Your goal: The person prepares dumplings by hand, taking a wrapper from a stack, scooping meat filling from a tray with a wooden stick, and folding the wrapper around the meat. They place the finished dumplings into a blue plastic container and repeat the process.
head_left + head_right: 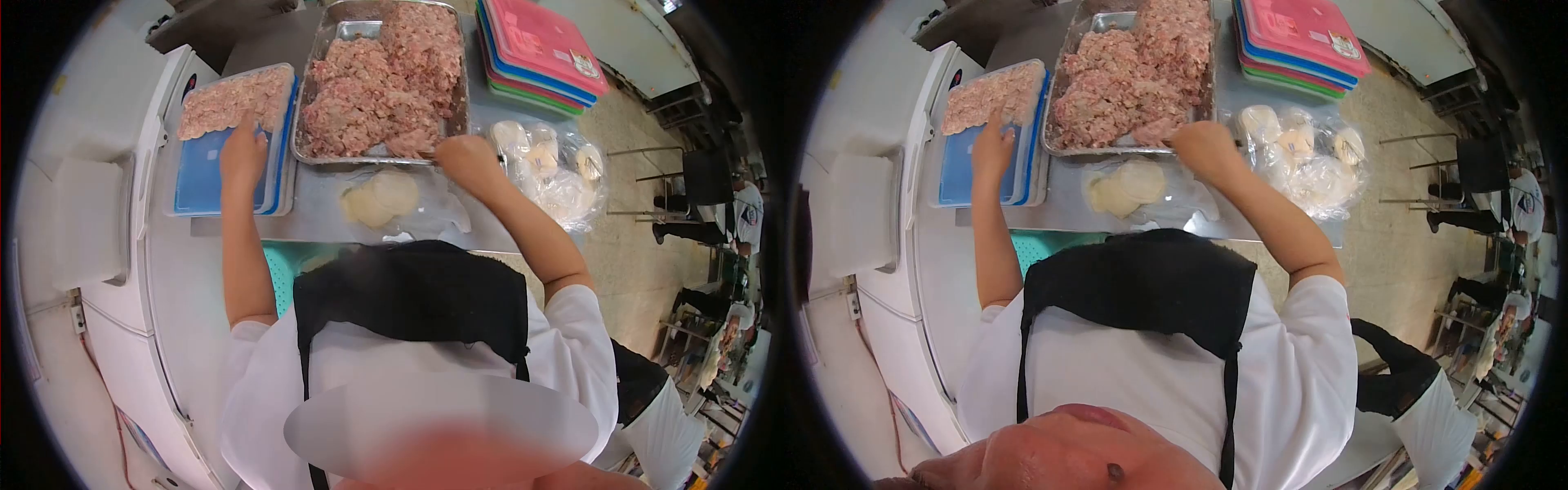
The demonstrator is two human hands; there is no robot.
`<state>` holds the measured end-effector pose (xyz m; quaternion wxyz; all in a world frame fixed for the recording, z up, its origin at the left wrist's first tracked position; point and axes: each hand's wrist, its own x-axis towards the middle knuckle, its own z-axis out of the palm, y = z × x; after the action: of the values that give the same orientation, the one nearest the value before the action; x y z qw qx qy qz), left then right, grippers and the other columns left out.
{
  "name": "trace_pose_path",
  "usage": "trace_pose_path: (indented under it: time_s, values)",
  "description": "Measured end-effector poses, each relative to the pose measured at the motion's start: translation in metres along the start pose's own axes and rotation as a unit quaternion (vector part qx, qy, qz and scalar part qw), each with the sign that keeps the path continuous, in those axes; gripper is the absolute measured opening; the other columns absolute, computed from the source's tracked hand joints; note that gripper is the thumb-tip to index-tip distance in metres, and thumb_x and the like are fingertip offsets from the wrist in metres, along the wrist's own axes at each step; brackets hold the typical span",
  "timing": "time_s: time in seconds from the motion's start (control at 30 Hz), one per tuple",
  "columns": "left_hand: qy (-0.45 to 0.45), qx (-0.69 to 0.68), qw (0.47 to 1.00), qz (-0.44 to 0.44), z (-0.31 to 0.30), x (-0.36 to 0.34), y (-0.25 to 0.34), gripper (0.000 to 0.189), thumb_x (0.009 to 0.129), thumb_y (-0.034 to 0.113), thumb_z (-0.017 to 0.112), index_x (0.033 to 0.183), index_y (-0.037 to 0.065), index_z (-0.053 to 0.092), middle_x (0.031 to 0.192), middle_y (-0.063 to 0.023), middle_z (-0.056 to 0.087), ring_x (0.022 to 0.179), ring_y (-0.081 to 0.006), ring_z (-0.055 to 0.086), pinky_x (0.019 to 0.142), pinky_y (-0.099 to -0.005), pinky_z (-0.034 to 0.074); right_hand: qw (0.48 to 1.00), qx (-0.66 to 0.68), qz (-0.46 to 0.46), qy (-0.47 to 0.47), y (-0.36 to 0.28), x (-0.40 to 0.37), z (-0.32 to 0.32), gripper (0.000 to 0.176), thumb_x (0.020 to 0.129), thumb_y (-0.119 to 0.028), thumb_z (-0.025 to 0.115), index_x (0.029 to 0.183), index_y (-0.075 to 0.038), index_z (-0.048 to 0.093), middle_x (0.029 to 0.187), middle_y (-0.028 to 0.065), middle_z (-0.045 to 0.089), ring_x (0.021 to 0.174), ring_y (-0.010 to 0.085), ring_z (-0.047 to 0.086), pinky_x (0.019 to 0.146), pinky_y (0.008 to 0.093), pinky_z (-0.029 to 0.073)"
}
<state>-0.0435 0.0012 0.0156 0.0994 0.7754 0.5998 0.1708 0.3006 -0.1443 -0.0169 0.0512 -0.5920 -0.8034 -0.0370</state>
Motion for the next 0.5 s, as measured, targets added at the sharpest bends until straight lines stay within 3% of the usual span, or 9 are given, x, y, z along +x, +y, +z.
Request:
trace_pose_path:
  time_s: [0.07, 0.13, 0.2, 0.27, 0.37, 0.47, 0.5]
  values:
    - [0.047, -0.037, 0.998, 0.026, -0.002, -0.023, 0.026, 0.042, 0.086, 0.012, 0.061, 0.127, 0.009, 0.055, 0.110, -0.0175, 0.064, 0.098, -0.0336, 0.062, 0.084, -0.0374, 0.049, 0.999, -0.001, -0.017, -0.032, 0.001, -0.001, -0.011, 0.016, 0.075, -0.012, 0.056, 0.070, -0.005, 0.069, 0.071, 0.0172, 0.066, 0.068, 0.0325, 0.067, 0.058, 0.0429, 0.053]
    - [0.046, -0.179, 0.971, 0.154, 0.008, -0.049, 0.060, 0.028, 0.087, 0.012, 0.061, 0.115, 0.007, 0.061, 0.106, -0.0136, 0.065, 0.093, -0.0309, 0.062, 0.081, -0.0345, 0.050, 0.998, -0.007, -0.007, -0.055, 0.018, 0.003, -0.018, 0.016, 0.074, -0.013, 0.057, 0.070, -0.004, 0.069, 0.070, 0.0172, 0.066, 0.067, 0.0326, 0.068, 0.057, 0.0427, 0.053]
    - [-0.042, -0.221, 0.950, 0.218, 0.041, -0.071, 0.080, 0.023, 0.087, 0.013, 0.059, 0.108, 0.005, 0.060, 0.103, -0.0154, 0.063, 0.097, -0.0326, 0.060, 0.084, -0.0395, 0.048, 0.998, -0.015, -0.004, -0.066, 0.038, 0.012, -0.047, 0.017, 0.075, -0.014, 0.057, 0.069, -0.004, 0.069, 0.069, 0.0168, 0.066, 0.067, 0.0325, 0.068, 0.056, 0.0427, 0.053]
    - [-0.144, -0.232, 0.931, 0.244, 0.086, -0.093, 0.091, 0.025, 0.081, 0.014, 0.068, 0.105, 0.007, 0.063, 0.104, -0.0131, 0.061, 0.096, -0.0310, 0.059, 0.082, -0.0371, 0.049, 0.997, -0.027, 0.000, -0.072, 0.044, 0.019, -0.064, 0.021, 0.080, -0.018, 0.055, 0.070, -0.004, 0.067, 0.071, 0.0168, 0.065, 0.071, 0.0328, 0.066, 0.062, 0.0426, 0.052]
    - [-0.134, -0.213, 0.916, 0.313, 0.130, -0.112, 0.106, 0.029, 0.076, 0.015, 0.072, 0.102, 0.009, 0.064, 0.099, -0.0120, 0.059, 0.098, -0.0316, 0.056, 0.085, -0.0387, 0.046, 0.995, 0.035, -0.090, 0.002, 0.031, 0.015, 0.011, 0.016, 0.074, -0.014, 0.057, 0.073, -0.004, 0.069, 0.072, 0.0155, 0.067, 0.071, 0.0317, 0.068, 0.059, 0.0428, 0.053]
    - [-0.082, -0.166, 0.939, 0.290, 0.157, -0.111, 0.097, 0.028, 0.072, 0.016, 0.075, 0.098, 0.010, 0.067, 0.097, -0.0117, 0.057, 0.099, -0.0322, 0.054, 0.087, -0.0395, 0.044, 0.987, 0.103, -0.113, 0.039, 0.022, 0.011, 0.031, 0.016, 0.074, -0.014, 0.057, 0.075, -0.003, 0.069, 0.074, 0.0157, 0.066, 0.073, 0.0314, 0.068, 0.061, 0.0426, 0.054]
    - [-0.084, -0.166, 0.945, 0.270, 0.160, -0.110, 0.095, 0.025, 0.073, 0.017, 0.074, 0.096, 0.010, 0.067, 0.098, -0.0120, 0.057, 0.098, -0.0323, 0.054, 0.087, -0.0397, 0.043, 0.992, 0.068, -0.107, 0.002, 0.025, 0.012, 0.020, 0.016, 0.074, -0.014, 0.057, 0.074, -0.003, 0.069, 0.073, 0.0157, 0.066, 0.073, 0.0314, 0.068, 0.061, 0.0426, 0.054]
